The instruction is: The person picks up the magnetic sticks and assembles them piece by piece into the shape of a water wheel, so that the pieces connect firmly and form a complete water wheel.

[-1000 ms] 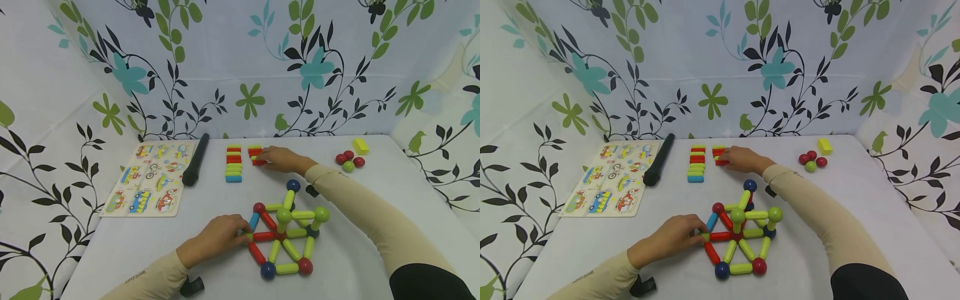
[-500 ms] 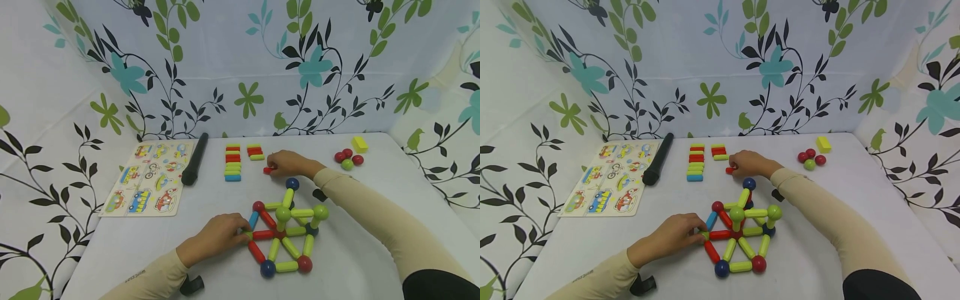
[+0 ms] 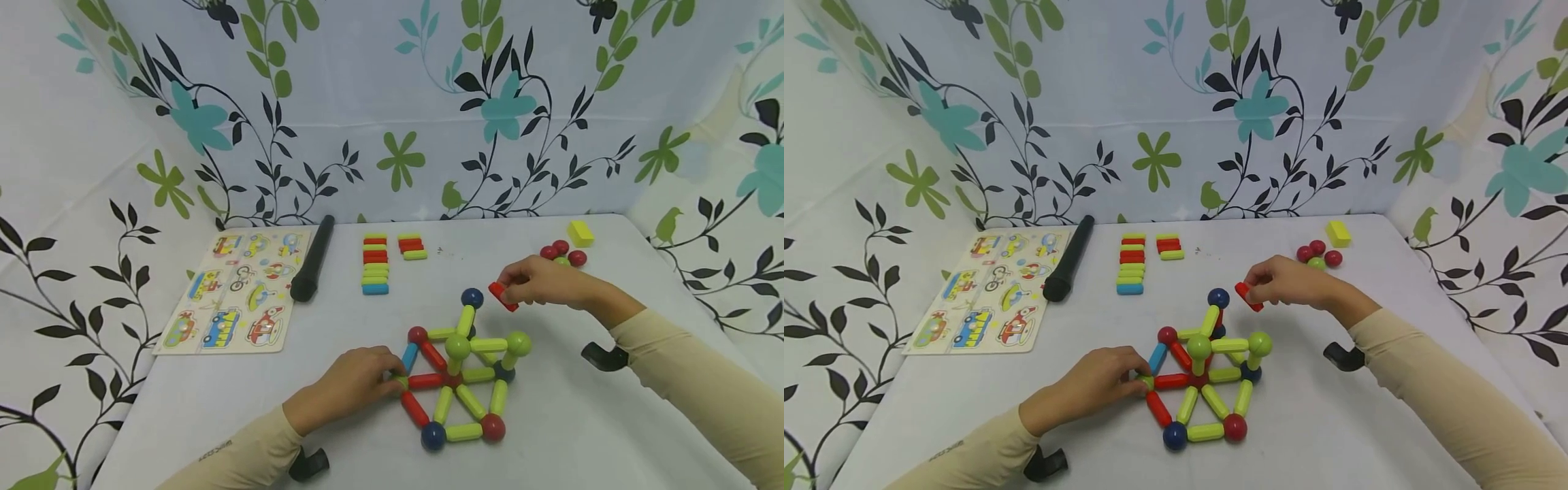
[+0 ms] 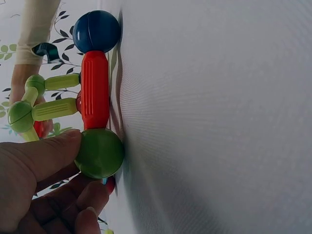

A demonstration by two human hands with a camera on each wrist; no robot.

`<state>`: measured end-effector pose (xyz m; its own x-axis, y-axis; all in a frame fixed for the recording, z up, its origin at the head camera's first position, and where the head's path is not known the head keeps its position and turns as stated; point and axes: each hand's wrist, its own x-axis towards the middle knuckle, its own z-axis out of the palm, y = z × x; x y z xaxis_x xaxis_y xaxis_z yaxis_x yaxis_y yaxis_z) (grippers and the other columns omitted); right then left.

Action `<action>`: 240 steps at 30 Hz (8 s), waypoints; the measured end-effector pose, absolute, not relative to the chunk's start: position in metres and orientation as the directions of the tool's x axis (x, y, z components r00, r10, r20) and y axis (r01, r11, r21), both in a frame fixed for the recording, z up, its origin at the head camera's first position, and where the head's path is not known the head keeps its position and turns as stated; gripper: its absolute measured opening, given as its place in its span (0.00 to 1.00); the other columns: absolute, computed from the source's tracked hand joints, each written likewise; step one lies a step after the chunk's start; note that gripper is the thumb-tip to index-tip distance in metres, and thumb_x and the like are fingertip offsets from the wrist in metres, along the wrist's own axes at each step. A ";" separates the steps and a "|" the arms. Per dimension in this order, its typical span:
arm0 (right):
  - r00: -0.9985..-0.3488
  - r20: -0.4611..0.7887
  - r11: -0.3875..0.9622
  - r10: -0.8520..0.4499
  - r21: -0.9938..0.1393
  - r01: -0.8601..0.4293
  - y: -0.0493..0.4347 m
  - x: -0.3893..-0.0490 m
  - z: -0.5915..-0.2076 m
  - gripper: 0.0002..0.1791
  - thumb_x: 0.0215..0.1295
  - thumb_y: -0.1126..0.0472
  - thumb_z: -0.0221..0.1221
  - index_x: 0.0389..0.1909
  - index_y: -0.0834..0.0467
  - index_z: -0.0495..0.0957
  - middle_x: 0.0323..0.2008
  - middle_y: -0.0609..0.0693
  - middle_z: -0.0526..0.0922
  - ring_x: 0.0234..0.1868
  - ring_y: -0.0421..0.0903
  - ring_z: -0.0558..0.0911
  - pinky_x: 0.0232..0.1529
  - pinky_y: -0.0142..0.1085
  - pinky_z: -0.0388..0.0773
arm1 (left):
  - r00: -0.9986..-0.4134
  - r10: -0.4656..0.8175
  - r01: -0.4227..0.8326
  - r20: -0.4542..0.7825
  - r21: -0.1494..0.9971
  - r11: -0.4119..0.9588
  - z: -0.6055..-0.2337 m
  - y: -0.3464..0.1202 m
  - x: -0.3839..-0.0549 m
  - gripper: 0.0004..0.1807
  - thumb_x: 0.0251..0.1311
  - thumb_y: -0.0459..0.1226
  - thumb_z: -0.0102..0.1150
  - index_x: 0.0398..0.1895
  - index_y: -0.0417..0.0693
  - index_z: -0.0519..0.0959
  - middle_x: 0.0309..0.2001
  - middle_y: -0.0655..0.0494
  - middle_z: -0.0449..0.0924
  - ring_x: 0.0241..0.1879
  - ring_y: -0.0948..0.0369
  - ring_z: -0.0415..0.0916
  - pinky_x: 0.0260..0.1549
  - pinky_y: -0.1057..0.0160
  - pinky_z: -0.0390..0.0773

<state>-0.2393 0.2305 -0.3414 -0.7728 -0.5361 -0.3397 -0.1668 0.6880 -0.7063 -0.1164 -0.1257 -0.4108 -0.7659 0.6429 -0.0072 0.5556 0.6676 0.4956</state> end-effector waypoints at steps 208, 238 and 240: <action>-0.822 -0.195 0.729 -0.534 -0.598 -0.332 0.294 -0.154 -0.379 0.19 0.72 0.51 0.62 0.58 0.56 0.81 0.45 0.44 0.84 0.42 0.40 0.80 0.40 0.32 0.81 | -0.426 0.833 0.888 0.355 -0.016 0.460 -0.360 -0.098 -0.159 0.17 0.58 0.38 0.75 0.50 0.56 0.85 0.47 0.60 0.83 0.45 0.63 0.78 0.33 0.72 0.81; -0.972 -0.085 0.951 -0.218 -0.243 -0.192 0.316 -0.284 -0.387 0.23 0.68 0.53 0.62 0.53 0.68 0.78 0.42 0.62 0.83 0.40 0.57 0.79 0.39 0.54 0.80 | -0.578 0.807 0.813 0.121 0.175 0.556 -0.410 -0.136 -0.118 0.12 0.60 0.44 0.73 0.47 0.57 0.87 0.40 0.64 0.83 0.41 0.66 0.77 0.42 0.73 0.78; -0.972 -0.028 0.922 -0.235 -0.324 -0.214 0.300 -0.279 -0.367 0.23 0.69 0.53 0.61 0.54 0.68 0.78 0.44 0.62 0.84 0.40 0.56 0.81 0.39 0.52 0.81 | -0.580 0.807 0.810 0.112 0.182 0.557 -0.409 -0.135 -0.119 0.12 0.60 0.44 0.73 0.47 0.57 0.87 0.40 0.64 0.83 0.41 0.67 0.77 0.43 0.73 0.77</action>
